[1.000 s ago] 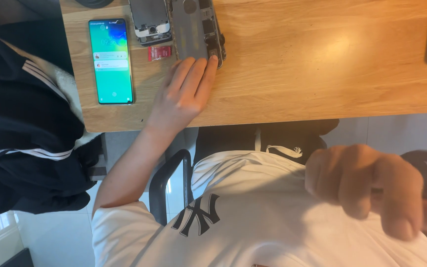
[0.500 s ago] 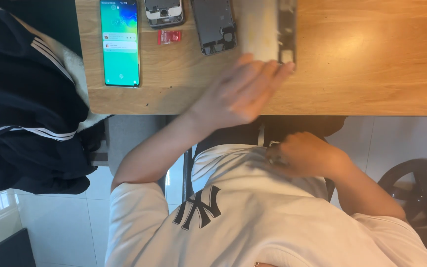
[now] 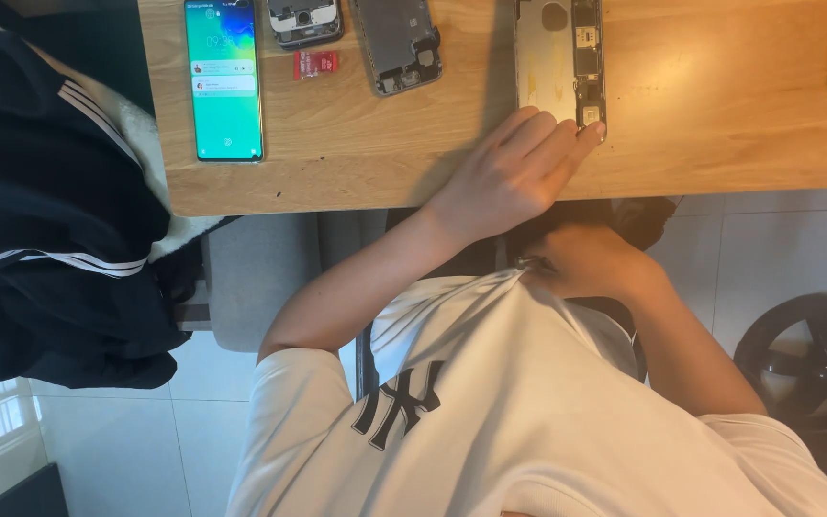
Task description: Using a precision screwdriver to remove internal screws from a mobile phone chassis during disassembly.
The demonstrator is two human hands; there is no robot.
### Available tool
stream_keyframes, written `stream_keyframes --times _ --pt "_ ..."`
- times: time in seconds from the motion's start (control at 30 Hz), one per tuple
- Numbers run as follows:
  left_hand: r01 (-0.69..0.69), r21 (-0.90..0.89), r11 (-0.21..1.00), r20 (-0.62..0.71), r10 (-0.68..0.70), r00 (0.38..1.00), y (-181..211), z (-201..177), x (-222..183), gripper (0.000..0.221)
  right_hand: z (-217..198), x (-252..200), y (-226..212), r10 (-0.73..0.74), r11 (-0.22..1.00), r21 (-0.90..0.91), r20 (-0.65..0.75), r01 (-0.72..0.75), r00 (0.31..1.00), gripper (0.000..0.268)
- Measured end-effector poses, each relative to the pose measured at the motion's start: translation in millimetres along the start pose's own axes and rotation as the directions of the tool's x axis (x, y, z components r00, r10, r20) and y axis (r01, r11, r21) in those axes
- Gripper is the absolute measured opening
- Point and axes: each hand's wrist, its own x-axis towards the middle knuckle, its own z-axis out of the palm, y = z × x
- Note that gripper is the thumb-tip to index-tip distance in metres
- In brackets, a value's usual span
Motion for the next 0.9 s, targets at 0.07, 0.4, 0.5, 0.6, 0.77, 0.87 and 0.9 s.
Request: stream_keyframes --times 0.07,0.4,0.5,0.6,0.77,0.87,0.9 --pt "0.024 -0.021 0.999 0.010 -0.024 1.000 2.1 2.7 -1.9 0.025 11.7 2.6 2.3 -0.032 0.999 0.003 -0.020 0.032 0.999 0.028" --pt "0.203 -0.024 0.979 0.078 -0.200 0.977 5.2 13.8 -8.3 0.032 47.8 -12.0 2.7 -0.036 0.994 0.102 -0.070 0.043 0.997 0.052" --pt "0.209 -0.039 0.977 0.065 -0.206 0.976 5.1 11.2 -5.5 0.032 45.6 -25.3 3.2 -0.033 0.961 0.266 -0.143 0.070 0.989 0.036" --pt "0.223 -0.103 0.969 0.098 -0.213 0.972 3.6 18.0 -9.5 0.037 34.2 -38.0 -6.7 0.030 0.875 0.479 -0.189 0.066 0.982 0.038" --pt "0.208 -0.092 0.974 0.050 -0.204 0.978 3.9 16.5 -6.9 0.030 49.6 -39.2 12.1 -0.185 0.638 0.674 -0.336 0.373 0.924 0.029" --pt "0.201 -0.094 0.975 0.027 -0.199 0.980 3.7 17.0 -7.4 0.034 51.8 -42.6 8.9 -0.291 0.505 0.628 -0.522 0.593 0.801 0.033" --pt "0.207 -0.101 0.973 0.026 -0.205 0.978 3.8 18.4 -7.8 0.037 51.1 -44.8 6.7 -0.332 0.441 0.562 -0.622 0.700 0.709 0.033"
